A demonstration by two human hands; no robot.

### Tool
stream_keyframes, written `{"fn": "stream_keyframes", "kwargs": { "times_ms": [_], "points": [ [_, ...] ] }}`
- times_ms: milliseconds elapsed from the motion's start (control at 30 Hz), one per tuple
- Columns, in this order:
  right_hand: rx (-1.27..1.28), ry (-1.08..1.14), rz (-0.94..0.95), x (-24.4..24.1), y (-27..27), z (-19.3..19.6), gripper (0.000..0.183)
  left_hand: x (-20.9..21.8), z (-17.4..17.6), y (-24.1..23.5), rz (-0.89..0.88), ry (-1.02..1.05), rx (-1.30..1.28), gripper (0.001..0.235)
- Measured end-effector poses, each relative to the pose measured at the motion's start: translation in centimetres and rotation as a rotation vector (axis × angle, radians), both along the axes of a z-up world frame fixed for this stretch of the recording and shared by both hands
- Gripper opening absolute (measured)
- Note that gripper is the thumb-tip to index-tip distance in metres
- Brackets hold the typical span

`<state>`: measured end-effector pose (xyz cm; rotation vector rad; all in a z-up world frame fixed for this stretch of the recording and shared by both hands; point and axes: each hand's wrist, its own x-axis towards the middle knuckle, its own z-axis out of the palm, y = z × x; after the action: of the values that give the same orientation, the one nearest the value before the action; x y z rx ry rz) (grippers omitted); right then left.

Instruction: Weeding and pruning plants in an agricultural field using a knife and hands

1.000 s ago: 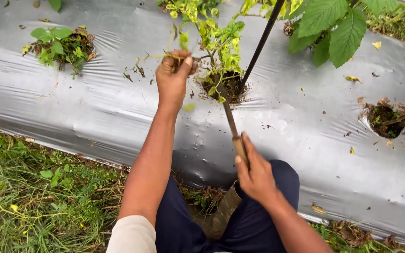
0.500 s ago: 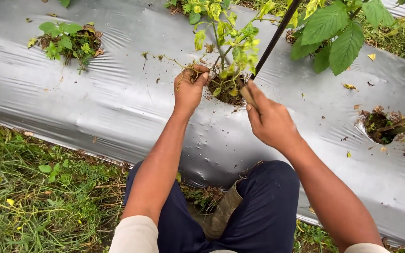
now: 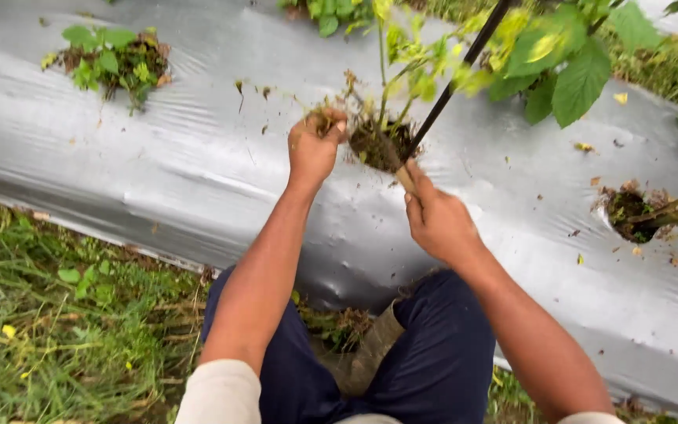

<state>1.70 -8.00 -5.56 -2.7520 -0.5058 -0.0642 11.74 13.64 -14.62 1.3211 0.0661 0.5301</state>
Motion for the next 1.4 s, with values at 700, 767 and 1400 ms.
{"fn": "stream_keyframes", "kwargs": {
  "times_ms": [700,767,1400],
  "points": [
    [1.401,-0.213,0.053,-3.3,-7.2,-9.7,0.034,5.4,-2.7,-2.8,0.030,0.181,1.017,0.056],
    [1.418,-0.207,0.022,-3.1,-7.4,-9.5,0.033,6.3,-2.4,-3.2,0.007,0.233,1.214,0.071],
    [1.368,-0.137,0.001,-3.3,-7.7,-9.9,0.031,4.6,-3.7,5.3,0.217,0.201,0.738,0.015]
  ]
}}
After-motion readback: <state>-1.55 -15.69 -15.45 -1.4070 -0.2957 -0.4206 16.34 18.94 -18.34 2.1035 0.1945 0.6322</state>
